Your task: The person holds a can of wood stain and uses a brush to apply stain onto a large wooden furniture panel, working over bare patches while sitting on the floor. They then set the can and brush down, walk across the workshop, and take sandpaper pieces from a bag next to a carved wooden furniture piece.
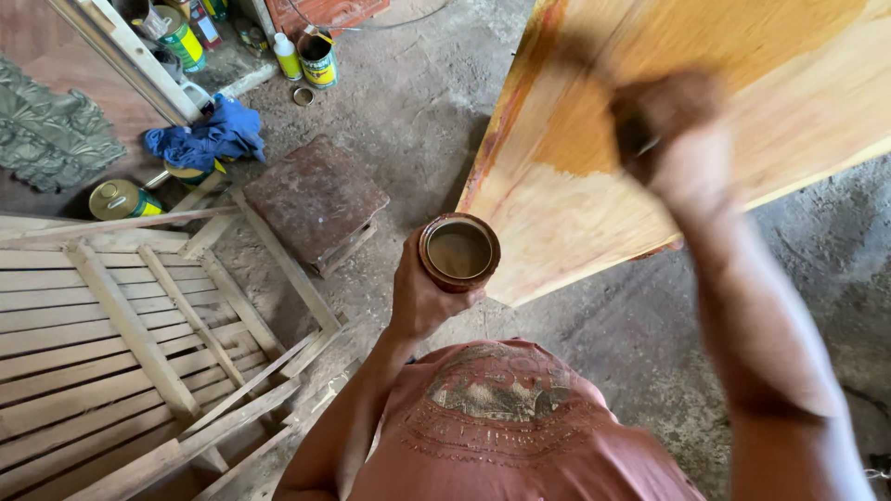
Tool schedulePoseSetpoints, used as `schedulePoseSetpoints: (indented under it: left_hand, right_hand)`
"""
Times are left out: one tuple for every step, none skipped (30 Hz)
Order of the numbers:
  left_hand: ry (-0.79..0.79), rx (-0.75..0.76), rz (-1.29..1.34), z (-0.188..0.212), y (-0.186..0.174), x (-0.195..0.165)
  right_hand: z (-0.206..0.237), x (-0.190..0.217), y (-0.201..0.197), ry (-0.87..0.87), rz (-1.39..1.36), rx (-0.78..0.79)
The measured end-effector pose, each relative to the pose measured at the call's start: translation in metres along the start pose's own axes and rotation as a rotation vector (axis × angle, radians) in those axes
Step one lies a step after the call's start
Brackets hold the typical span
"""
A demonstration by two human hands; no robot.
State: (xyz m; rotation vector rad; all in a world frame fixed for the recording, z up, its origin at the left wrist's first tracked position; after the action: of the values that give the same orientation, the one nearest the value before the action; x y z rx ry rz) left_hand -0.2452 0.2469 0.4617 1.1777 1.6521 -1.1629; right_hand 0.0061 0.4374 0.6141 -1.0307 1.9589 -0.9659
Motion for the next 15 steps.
schedulePoseSetpoints:
  left_hand:
    - [-0.006,0.009,0.024,-0.001,0.000,0.000]
    - [-0.018,0.018,0.047,-0.001,0.000,0.001]
    - [-0.004,0.026,0.028,-0.001,0.001,0.000]
    - [0.013,0.032,0.007,-0.001,0.002,0.000]
    - [0.033,0.040,-0.015,-0.001,0.003,0.000]
    - [0.016,0.043,-0.004,-0.001,0.003,0.002]
    - [0.006,0.044,0.009,0.000,0.003,0.004]
    - [0.000,0.044,0.023,0.000,0.003,0.006]
    - [0.002,0.035,-0.006,0.001,0.002,0.007]
    - [0.004,0.020,-0.035,0.002,0.000,0.007]
    - [0.005,0.003,-0.067,0.003,-0.001,0.007]
    - [0.006,0.004,-0.061,0.003,-0.003,0.007]
    - [0.007,0.008,-0.055,0.004,-0.003,0.006]
    - [0.012,0.007,-0.050,0.004,-0.004,0.004]
    - [0.013,0.005,-0.034,0.003,-0.004,0.001]
  right_hand:
    - [0.002,-0.014,-0.009,0.010,0.042,-0.029]
    - [0.002,-0.029,-0.019,0.021,0.083,-0.058]
    - [0.000,-0.037,-0.021,0.046,0.116,-0.059]
    - [-0.002,-0.040,-0.022,0.069,0.150,-0.063]
    - [-0.004,-0.029,-0.013,0.093,0.186,-0.070]
    - [-0.006,-0.019,-0.008,0.120,0.227,-0.075]
    - [-0.014,-0.002,0.002,0.095,0.339,-0.171]
    - [-0.023,0.017,0.010,0.080,0.452,-0.273]
    - [-0.026,0.038,0.032,0.130,0.252,0.015]
    - [-0.025,0.071,0.042,0.049,0.213,-0.065]
    - [-0.026,0.094,0.055,-0.017,0.276,0.005]
    - [-0.029,0.100,0.063,-0.016,0.216,0.053]
    - [-0.030,0.105,0.066,-0.013,0.156,0.102]
    - [-0.031,0.102,0.060,-0.006,0.136,0.080]
    - [-0.032,0.092,0.049,-0.001,0.120,0.052]
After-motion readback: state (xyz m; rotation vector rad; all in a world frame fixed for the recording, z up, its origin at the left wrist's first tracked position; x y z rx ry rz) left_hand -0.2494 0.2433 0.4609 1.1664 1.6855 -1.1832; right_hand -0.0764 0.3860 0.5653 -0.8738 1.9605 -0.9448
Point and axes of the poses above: each hand's wrist, its own z-axis away from the middle knuckle, its own y-axis out of the palm, x = y × z, the point moved 4 cm from there along -z, towards the middle knuckle, and after that the axes turned 14 degrees about x, right-handed, at the moved point
